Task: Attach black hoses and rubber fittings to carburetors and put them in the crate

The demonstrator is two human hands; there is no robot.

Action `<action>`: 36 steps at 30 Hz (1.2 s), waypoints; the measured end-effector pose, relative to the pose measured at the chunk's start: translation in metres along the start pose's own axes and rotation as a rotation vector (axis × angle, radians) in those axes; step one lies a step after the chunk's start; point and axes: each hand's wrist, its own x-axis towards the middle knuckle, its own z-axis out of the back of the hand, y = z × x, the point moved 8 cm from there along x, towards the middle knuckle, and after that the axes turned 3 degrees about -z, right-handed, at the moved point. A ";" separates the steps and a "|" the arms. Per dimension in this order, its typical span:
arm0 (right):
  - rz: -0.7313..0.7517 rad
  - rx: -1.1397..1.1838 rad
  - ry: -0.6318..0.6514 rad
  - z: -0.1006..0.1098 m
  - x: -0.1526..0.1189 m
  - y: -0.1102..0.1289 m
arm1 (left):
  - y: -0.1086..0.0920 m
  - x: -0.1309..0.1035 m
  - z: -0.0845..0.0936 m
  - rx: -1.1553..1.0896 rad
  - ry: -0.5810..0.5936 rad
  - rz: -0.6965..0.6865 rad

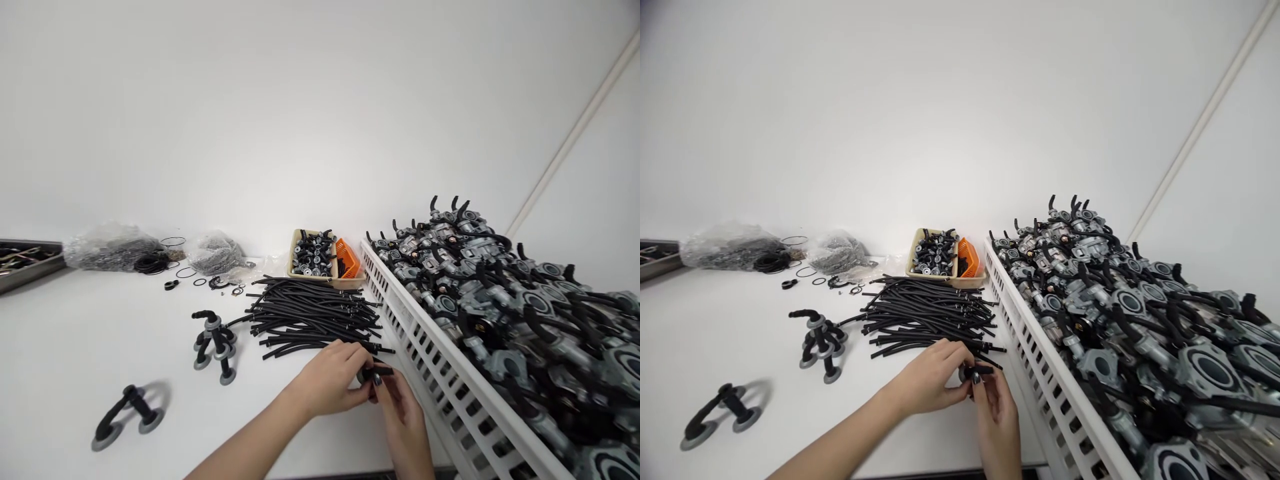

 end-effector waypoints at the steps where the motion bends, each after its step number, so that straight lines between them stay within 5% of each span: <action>1: 0.000 -0.001 -0.010 0.001 0.000 0.000 | -0.001 0.000 -0.001 -0.001 0.006 -0.003; 17: 0.030 -0.040 -0.016 0.003 0.001 0.000 | 0.004 -0.001 -0.003 0.016 0.068 -0.011; 22: 0.031 -0.043 -0.015 0.001 0.000 0.000 | 0.012 0.004 0.016 -0.067 0.071 0.078; 25: 0.020 -0.068 0.002 -0.002 0.000 -0.001 | 0.041 0.012 0.042 -0.010 -0.046 0.269; 30: 0.037 -0.088 0.018 -0.002 0.000 -0.001 | 0.124 0.019 0.076 0.154 -0.216 0.664; 36: 0.014 -0.143 0.056 -0.004 0.000 -0.003 | 0.192 0.028 0.079 0.332 -0.171 0.894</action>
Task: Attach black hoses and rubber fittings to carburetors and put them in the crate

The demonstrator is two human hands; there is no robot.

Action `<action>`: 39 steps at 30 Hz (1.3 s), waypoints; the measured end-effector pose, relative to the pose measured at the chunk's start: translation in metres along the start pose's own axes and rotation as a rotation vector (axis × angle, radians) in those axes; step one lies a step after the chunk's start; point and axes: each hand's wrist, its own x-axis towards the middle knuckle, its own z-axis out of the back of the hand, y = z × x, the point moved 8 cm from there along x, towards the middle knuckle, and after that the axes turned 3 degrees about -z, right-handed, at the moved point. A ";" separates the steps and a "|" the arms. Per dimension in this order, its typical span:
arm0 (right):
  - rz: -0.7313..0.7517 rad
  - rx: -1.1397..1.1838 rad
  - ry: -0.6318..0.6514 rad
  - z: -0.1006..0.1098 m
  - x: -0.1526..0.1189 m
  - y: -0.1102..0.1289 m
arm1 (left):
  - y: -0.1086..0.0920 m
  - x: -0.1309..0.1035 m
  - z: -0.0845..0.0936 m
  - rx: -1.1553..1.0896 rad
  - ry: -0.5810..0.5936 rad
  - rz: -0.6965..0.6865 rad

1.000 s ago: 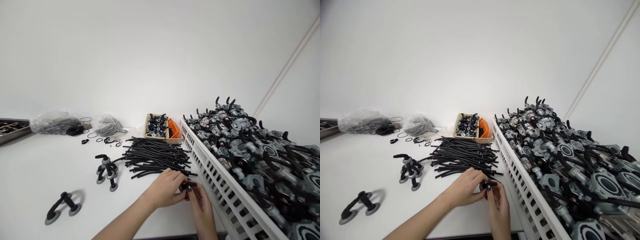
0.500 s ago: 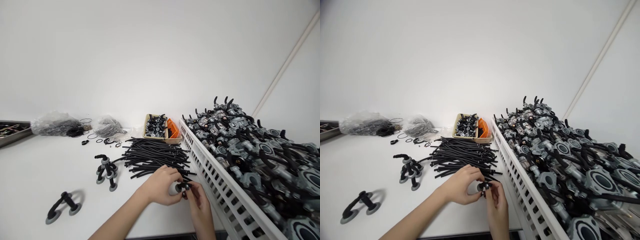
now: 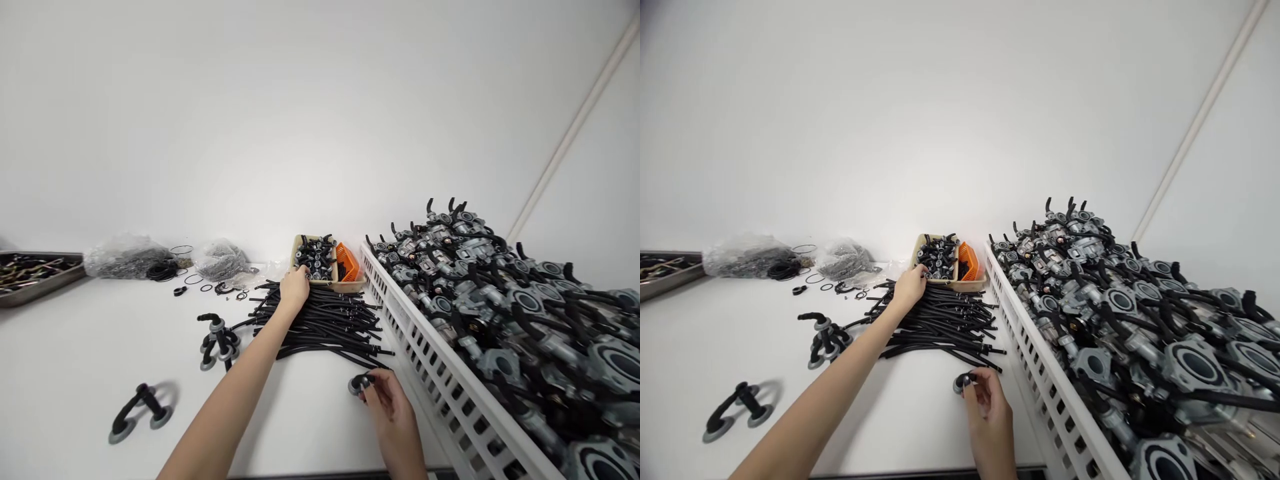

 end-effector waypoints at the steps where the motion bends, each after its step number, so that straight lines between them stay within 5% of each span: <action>1: 0.000 0.002 -0.006 0.000 -0.001 0.000 | 0.001 0.004 -0.003 0.025 0.013 0.002; 11: 0.009 0.001 0.075 -0.006 0.003 0.000 | 0.003 0.025 -0.015 0.102 0.073 -0.021; 18: 0.000 0.025 0.051 -0.006 0.004 -0.003 | -0.007 0.022 -0.006 0.083 -0.008 -0.038; 29: 0.003 0.041 0.049 -0.007 0.002 0.005 | -0.009 0.005 0.022 -0.354 -0.128 -0.033; 33: -0.012 0.021 0.079 -0.008 0.004 -0.001 | -0.027 -0.020 0.020 -0.693 -0.068 -0.054; 39: -0.010 -0.049 0.158 -0.008 0.009 -0.012 | -0.072 -0.098 -0.021 -1.176 0.306 -0.043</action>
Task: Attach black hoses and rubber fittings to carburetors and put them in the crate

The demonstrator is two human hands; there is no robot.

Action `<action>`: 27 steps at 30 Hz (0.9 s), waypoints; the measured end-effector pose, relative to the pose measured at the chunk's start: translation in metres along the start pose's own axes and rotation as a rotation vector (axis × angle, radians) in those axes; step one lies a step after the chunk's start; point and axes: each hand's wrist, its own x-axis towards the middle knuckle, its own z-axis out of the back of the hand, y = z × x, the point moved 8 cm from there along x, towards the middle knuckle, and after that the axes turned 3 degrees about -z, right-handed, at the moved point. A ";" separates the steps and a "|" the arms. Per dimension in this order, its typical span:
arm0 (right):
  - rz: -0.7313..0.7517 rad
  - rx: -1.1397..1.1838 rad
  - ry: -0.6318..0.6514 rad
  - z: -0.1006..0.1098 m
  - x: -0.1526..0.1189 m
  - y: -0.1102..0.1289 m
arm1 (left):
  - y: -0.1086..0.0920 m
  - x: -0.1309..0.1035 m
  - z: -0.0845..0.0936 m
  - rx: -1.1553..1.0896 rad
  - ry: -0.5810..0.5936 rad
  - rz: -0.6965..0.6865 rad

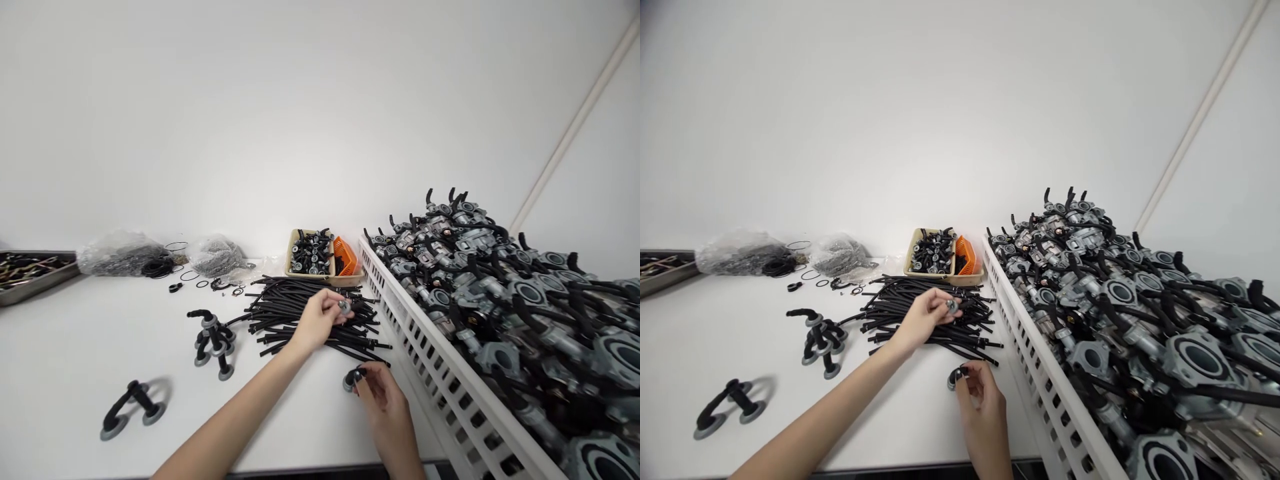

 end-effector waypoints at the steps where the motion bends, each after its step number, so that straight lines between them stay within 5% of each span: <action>1: 0.000 -0.008 0.000 0.001 0.001 -0.001 | 0.004 -0.009 -0.009 -0.058 0.043 0.023; 10: 0.003 -0.041 -0.025 0.004 -0.003 0.000 | 0.008 -0.042 -0.031 -0.234 0.170 0.039; 18: -0.022 -0.008 0.008 0.001 0.000 0.002 | 0.005 -0.051 -0.031 -0.127 0.141 -0.053; 27: -0.026 0.091 -0.071 0.007 0.001 0.000 | 0.005 -0.058 -0.044 -0.002 0.314 -0.126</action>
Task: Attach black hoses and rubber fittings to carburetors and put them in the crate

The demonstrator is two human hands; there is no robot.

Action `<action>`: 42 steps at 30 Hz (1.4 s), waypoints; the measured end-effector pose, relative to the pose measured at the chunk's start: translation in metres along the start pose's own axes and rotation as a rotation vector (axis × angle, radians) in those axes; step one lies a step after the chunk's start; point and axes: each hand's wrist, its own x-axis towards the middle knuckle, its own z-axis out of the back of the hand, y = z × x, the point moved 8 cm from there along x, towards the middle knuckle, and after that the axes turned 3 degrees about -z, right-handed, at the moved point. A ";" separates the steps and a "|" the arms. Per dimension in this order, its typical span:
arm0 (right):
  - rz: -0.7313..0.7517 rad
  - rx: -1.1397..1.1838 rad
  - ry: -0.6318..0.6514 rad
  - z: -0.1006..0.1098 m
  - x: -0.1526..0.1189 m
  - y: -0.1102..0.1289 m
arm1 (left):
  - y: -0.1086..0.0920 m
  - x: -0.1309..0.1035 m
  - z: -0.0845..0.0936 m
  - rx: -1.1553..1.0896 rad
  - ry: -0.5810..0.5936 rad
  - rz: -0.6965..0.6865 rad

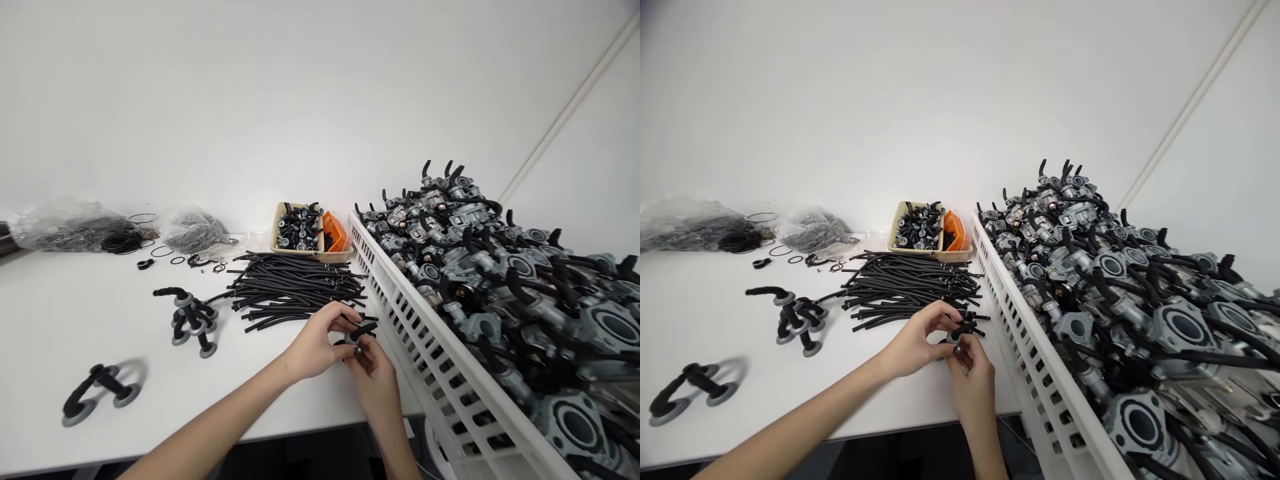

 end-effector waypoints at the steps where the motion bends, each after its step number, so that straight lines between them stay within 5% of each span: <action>1: 0.005 0.009 -0.014 0.001 0.000 0.000 | 0.000 0.000 -0.001 0.006 0.012 0.002; 24: -0.004 0.050 -0.153 0.014 -0.006 -0.010 | -0.011 -0.003 -0.005 0.149 0.050 0.016; 42: 0.057 0.068 -0.188 0.010 -0.013 0.014 | -0.008 -0.003 -0.004 0.190 0.084 0.033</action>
